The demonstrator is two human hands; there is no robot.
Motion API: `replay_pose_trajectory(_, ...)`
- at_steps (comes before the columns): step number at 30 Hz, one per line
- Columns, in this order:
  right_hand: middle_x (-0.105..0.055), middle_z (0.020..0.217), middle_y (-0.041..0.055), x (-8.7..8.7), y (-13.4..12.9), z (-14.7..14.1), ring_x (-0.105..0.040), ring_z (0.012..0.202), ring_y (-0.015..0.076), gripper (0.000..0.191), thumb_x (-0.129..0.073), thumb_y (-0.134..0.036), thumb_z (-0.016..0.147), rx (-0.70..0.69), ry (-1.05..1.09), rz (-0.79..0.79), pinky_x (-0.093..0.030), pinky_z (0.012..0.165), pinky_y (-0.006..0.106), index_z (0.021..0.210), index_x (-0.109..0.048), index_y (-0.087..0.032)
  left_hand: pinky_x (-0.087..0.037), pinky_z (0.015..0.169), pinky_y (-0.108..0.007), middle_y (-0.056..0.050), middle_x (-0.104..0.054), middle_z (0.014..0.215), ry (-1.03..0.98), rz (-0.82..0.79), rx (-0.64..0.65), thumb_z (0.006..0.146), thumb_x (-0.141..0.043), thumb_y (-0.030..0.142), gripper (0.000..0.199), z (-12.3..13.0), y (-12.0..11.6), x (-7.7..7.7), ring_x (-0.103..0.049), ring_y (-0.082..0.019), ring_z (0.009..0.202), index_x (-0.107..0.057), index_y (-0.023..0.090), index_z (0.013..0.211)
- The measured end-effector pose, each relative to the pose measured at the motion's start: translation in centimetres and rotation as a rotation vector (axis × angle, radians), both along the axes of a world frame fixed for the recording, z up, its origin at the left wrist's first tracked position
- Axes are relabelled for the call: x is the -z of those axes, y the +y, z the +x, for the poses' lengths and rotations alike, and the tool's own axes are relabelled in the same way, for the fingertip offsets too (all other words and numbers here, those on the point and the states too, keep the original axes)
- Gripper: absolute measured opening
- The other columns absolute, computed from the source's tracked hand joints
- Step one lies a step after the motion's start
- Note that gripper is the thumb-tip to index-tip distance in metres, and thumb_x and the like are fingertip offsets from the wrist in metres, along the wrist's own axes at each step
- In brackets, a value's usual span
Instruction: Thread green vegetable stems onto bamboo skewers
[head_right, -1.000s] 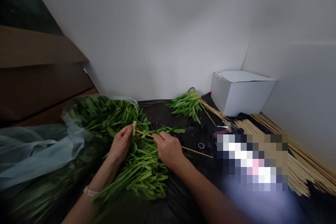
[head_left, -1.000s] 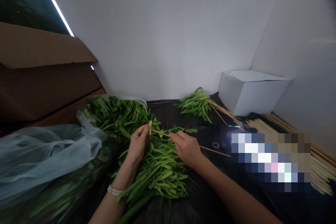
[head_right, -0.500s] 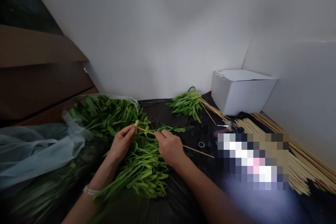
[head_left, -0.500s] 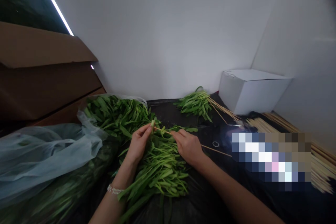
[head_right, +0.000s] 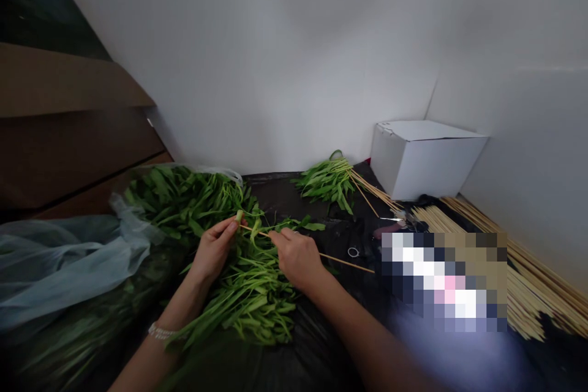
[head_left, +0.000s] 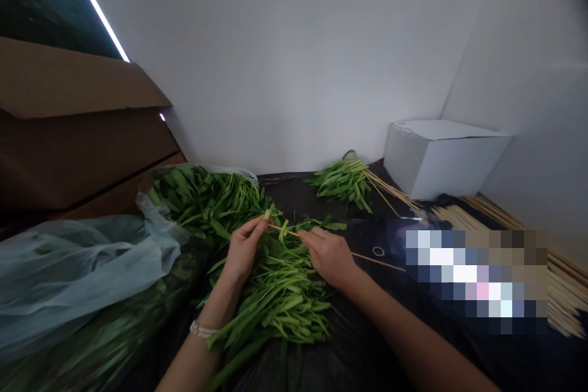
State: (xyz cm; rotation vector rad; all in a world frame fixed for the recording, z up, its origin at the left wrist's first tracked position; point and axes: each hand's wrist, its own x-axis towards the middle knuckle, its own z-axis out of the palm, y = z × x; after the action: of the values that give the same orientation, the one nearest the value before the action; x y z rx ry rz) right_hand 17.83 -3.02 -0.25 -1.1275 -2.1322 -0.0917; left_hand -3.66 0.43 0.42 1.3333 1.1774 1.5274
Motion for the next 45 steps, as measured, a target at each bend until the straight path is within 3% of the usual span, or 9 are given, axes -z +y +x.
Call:
replay_pose_trajectory(5,-0.069,0.087,0.0051,0.1,0.0,-0.1,-0.064,0.077,0.0155,0.034,-0.046,-0.011,0.090,0.027,0.009,0.013,-0.046,0.067,0.023,0.115,-0.066,-0.020,-0.050,0.087,-0.035,-0.006,-0.075,0.097,-0.099,-0.036,-0.009,0.064,-0.080,0.048,0.047,0.0,0.3,0.4,-0.067,-0.022,0.091,-0.076,0.017,0.099)
replay_pose_trajectory(10,-0.068,0.087,0.0051,0.0,0.0,-0.1,-0.064,0.077,0.0159,0.034,-0.046,-0.010,0.090,0.028,-0.005,-0.013,-0.046,0.067,0.024,0.116,-0.065,-0.020,-0.048,0.091,-0.035,-0.006,-0.075,0.099,-0.093,-0.033,0.013,0.067,-0.079,0.044,0.043,-0.2,0.4,0.7,-0.066,-0.021,0.093,-0.076,0.018,0.100)
replay_pose_trajectory(25,-0.068,0.088,0.0060,0.9,0.3,-0.3,-0.064,0.078,0.0158,0.032,-0.043,-0.012,0.092,0.014,0.019,-0.022,-0.047,0.069,0.024,0.114,-0.065,-0.019,-0.047,0.093,-0.035,-0.007,-0.076,0.097,0.103,0.014,0.010,0.069,-0.078,0.044,0.036,0.0,0.0,0.1,-0.066,-0.023,0.095,-0.077,0.018,0.093)
replay_pose_trajectory(28,-0.068,0.088,0.0063,0.8,0.3,-0.3,-0.064,0.079,0.0163,0.032,-0.042,-0.012,0.093,0.010,0.018,-0.015,-0.047,0.070,0.025,0.115,-0.065,-0.018,-0.049,0.087,-0.034,-0.007,-0.076,0.089,0.057,0.000,0.002,0.067,-0.079,0.044,0.041,0.2,-0.1,-0.2,-0.067,-0.022,0.087,-0.074,0.017,0.097)
replay_pose_trajectory(35,-0.068,0.091,0.0065,0.9,0.2,-0.3,-0.064,0.079,0.0167,0.034,-0.043,-0.008,0.090,0.015,-0.011,-0.005,-0.046,0.070,0.025,0.115,-0.065,-0.017,-0.049,0.076,-0.029,-0.004,-0.074,0.080,-0.012,-0.052,0.009,0.062,-0.083,0.041,0.034,-0.2,0.2,0.4,-0.064,-0.016,0.073,-0.073,0.016,0.082)
replay_pose_trajectory(45,-0.067,0.089,0.0063,1.2,0.1,-0.5,-0.062,0.078,0.0167,0.033,-0.042,-0.010,0.092,0.014,-0.024,0.019,-0.046,0.071,0.025,0.115,-0.064,-0.016,-0.047,0.072,-0.026,-0.002,-0.073,0.072,-0.195,-0.131,0.156,0.056,-0.087,0.037,0.032,0.2,0.1,0.1,-0.062,-0.012,0.066,-0.071,0.016,0.075)
